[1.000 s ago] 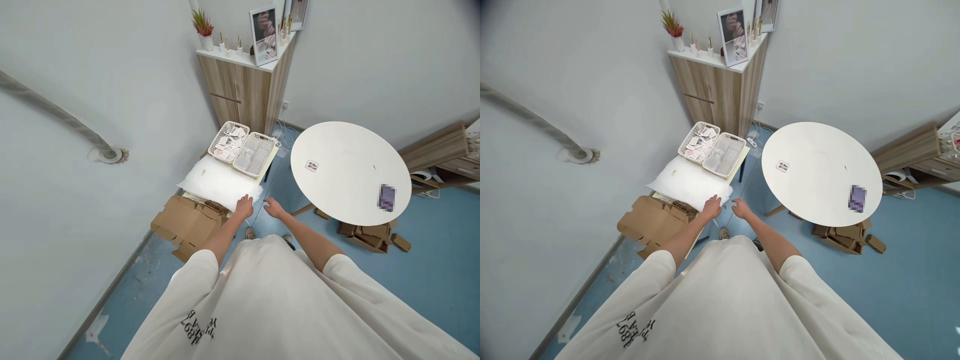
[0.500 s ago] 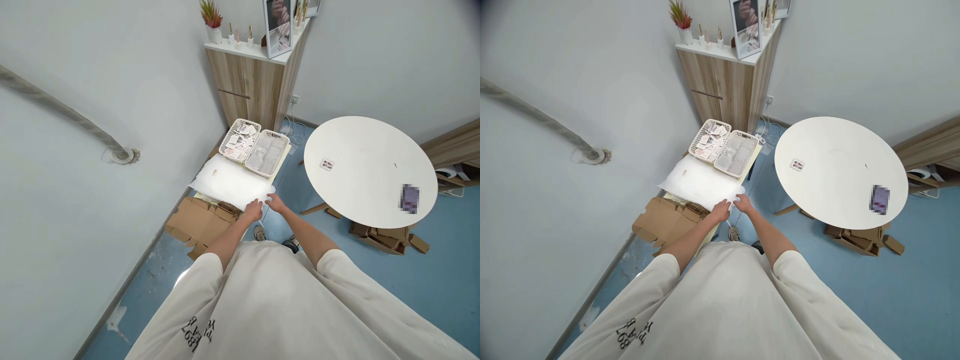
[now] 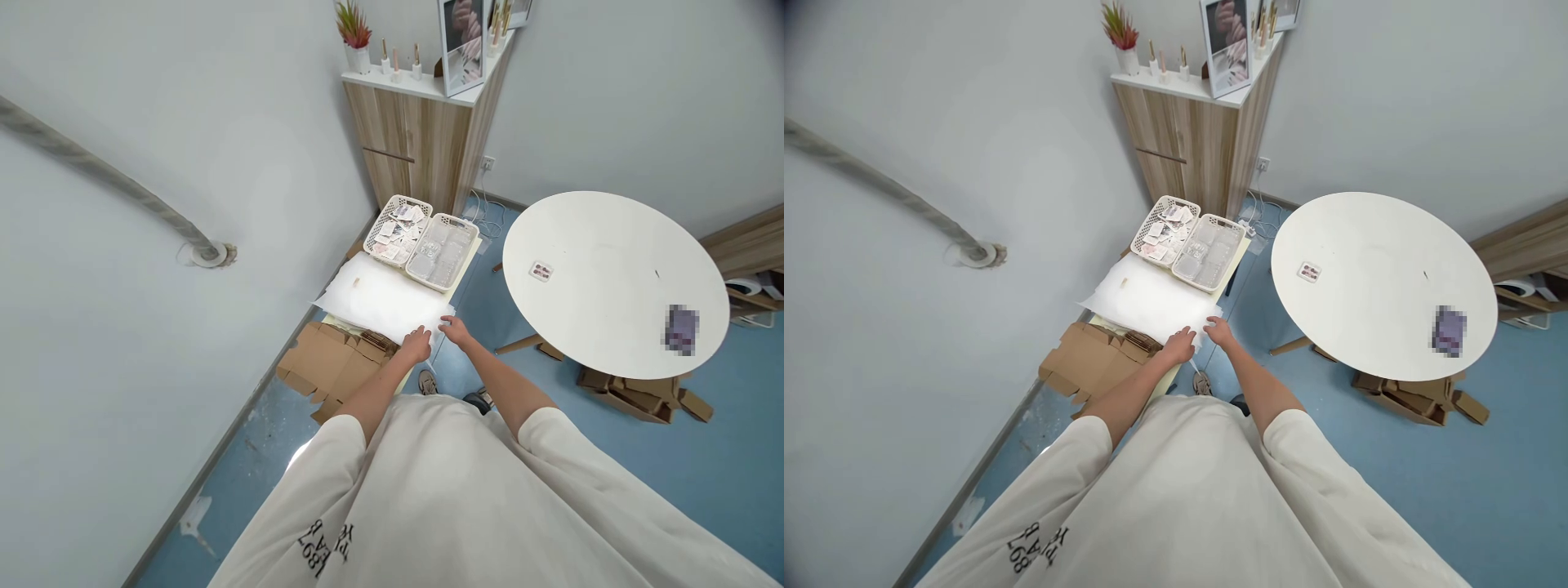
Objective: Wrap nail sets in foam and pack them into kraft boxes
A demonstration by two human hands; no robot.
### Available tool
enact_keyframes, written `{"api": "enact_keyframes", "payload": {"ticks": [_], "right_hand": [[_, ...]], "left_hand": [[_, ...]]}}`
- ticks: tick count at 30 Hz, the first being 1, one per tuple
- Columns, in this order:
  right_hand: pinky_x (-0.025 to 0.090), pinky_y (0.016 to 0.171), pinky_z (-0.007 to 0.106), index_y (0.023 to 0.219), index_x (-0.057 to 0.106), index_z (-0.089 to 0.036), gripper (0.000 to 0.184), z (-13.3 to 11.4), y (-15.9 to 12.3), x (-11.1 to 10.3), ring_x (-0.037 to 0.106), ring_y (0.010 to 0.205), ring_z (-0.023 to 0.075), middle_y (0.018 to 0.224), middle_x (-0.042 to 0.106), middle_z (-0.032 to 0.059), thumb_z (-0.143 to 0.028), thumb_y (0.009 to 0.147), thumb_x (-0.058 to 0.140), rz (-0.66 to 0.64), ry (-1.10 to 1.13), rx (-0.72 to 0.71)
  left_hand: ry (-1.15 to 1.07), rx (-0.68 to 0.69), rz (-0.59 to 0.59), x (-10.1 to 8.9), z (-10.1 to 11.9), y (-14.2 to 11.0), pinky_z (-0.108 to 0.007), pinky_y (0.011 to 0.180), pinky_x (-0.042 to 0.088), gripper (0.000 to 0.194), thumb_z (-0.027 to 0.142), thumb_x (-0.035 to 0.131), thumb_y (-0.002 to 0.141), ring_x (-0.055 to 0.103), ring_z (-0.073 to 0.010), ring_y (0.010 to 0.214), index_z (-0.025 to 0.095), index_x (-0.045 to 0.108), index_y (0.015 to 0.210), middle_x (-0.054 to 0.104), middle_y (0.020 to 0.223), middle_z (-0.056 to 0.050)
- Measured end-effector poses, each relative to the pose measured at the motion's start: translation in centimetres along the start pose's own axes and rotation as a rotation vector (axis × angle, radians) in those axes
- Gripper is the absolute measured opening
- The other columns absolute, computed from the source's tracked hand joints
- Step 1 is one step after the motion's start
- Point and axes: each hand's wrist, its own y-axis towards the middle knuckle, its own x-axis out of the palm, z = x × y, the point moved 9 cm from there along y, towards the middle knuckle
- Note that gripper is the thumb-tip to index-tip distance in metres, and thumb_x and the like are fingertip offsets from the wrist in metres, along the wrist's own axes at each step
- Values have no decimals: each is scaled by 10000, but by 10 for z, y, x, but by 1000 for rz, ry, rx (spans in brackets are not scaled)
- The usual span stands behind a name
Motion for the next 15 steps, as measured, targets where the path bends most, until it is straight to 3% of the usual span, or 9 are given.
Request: {"api": "enact_keyframes", "payload": {"ticks": [8,12,15], "right_hand": [[508,982,326,1078,760,-192,313,-15,-9,-12,689,1045,216,1113,754,77,-284,825,600,99,24,-80],[525,902,325,933,748,-207,231,-19,-15,-35,688,908,216,941,758,52,-300,806,579,214,-46,-87],[525,855,313,933,712,-202,240,-14,-19,-59,662,845,206,903,736,45,-241,768,543,292,-91,-84]], "left_hand": [[-6,-20,59,-7,3,-1,-474,1073,406,431,218,459,936,465,-321,1340,204,489,1366,389,1534,-152],[-11,-14,124,-18,11,2,-485,1084,401,459,195,447,929,467,-318,1329,217,500,1385,403,1533,-137],[-22,29,163,-25,20,7,-466,1084,408,484,187,439,929,478,-301,1316,226,492,1409,409,1538,-116]]}}
